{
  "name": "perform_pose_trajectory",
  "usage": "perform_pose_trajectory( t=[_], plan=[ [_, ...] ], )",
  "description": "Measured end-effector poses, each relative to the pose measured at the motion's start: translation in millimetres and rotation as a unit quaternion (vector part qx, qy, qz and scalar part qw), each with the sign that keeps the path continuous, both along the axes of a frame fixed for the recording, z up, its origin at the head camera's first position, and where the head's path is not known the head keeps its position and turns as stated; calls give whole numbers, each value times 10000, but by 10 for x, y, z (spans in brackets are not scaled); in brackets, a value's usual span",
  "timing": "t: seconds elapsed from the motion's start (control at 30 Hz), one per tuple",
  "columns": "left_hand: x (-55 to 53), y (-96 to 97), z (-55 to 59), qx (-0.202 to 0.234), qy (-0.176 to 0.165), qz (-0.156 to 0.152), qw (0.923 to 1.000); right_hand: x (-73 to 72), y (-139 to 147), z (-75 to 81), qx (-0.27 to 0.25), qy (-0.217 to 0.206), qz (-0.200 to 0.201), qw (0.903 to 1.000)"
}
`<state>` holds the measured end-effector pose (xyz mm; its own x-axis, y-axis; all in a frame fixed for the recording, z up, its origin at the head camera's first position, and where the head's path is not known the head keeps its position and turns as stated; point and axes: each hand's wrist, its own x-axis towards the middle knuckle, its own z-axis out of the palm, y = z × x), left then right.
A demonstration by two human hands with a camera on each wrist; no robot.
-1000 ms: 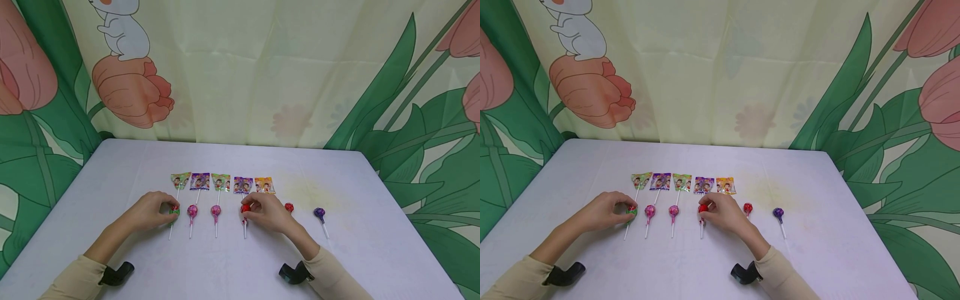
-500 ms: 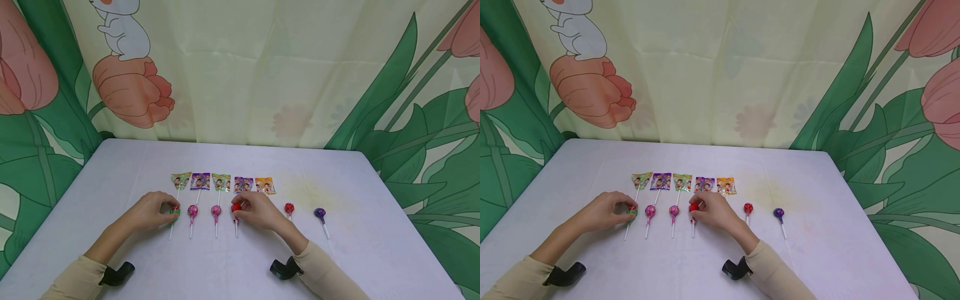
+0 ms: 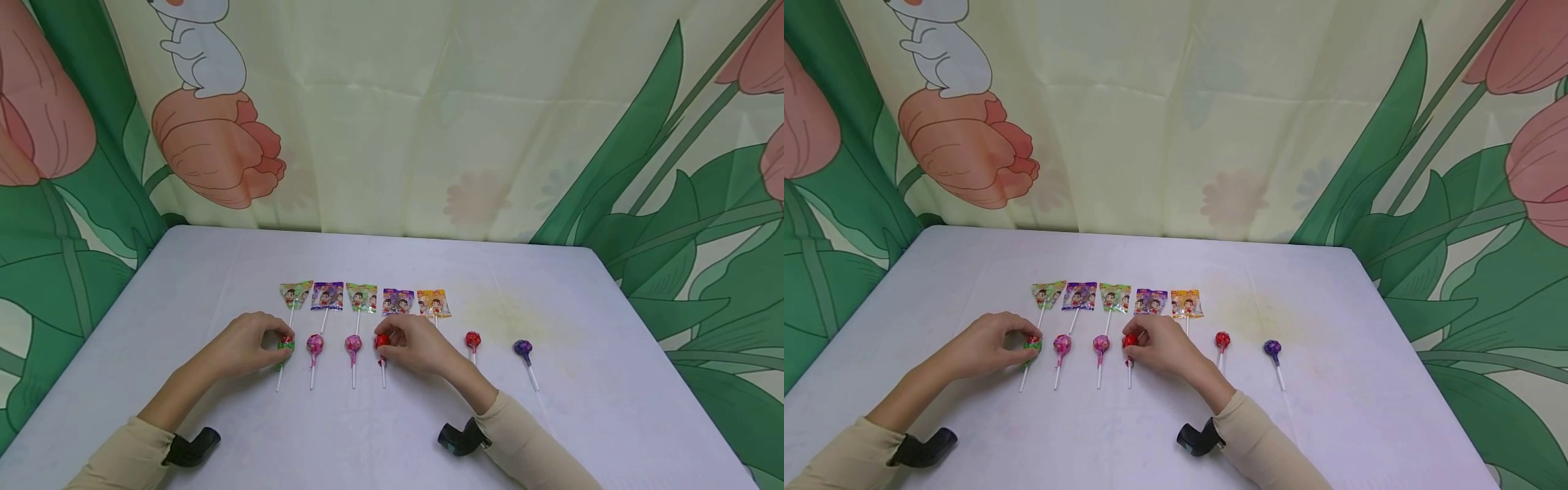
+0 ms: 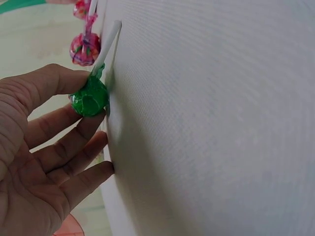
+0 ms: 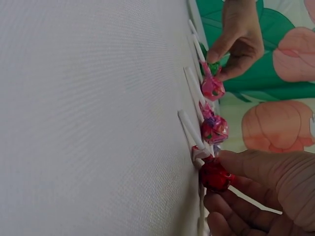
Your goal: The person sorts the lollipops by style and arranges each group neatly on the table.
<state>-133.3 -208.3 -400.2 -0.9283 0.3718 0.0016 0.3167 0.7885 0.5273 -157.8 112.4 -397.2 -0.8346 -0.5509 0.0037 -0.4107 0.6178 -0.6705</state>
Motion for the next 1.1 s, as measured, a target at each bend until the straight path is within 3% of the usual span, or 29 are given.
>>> perform_pose_trajectory(
  t=[0.27, 1.1],
  plan=[
    [-2, 0, 9, -6, 12, -17, 10000, 37, 23, 62, 85, 38, -411, 9991],
    [6, 10, 18, -24, -34, 24, 10000, 186, 485, 144, -219, 439, -566, 9972]
  ],
)
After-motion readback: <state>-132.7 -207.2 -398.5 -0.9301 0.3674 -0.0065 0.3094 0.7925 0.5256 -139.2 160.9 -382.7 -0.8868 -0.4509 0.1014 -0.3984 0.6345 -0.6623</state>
